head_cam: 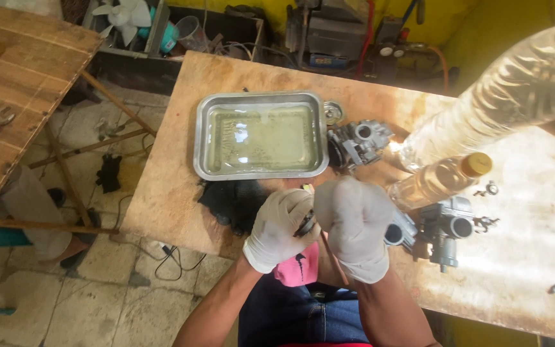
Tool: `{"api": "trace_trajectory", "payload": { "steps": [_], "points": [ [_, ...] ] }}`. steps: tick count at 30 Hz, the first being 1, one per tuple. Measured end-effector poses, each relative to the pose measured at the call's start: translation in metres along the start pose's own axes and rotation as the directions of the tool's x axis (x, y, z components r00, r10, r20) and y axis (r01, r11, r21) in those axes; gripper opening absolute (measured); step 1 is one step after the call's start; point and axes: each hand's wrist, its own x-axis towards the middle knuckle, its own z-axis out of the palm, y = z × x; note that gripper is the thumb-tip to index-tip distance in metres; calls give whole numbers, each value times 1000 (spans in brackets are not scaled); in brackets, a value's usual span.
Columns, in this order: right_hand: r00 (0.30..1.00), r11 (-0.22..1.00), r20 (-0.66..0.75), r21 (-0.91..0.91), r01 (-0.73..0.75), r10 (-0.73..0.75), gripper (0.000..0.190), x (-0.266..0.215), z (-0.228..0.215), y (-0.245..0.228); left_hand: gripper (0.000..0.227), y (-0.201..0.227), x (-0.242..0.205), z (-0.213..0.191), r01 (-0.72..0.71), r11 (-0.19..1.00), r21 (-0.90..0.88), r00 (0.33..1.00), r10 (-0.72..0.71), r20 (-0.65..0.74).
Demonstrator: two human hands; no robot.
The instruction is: The person uses a screwdriver to disassemble a carburetor held in their left hand, removing small screws and components. They place the removed parts on the workbench next to other carburetor pieces and a tray of liquid.
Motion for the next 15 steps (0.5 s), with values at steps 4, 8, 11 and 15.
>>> {"api": "trace_trajectory", "payload": {
  "steps": [4,8,11,15],
  "points": [
    [979,987,197,160,21,-53,48,11,-13,-8,14,14,20,-11,-8,1000,0,1000,8,8],
    [949,990,313,143,-3,-42,47,17,-27,-15,15,18,24,-13,-14,996,90,1000,14,-5],
    [916,1000,401,20,17,-24,40,20,-30,-37,18,16,17,-12,-18,997,70,1000,17,5],
    [830,900,514,-222,374,-218,28,39,-43,-32,29,17,16,-15,-18,1000,16,999,17,37]
  ]
}}
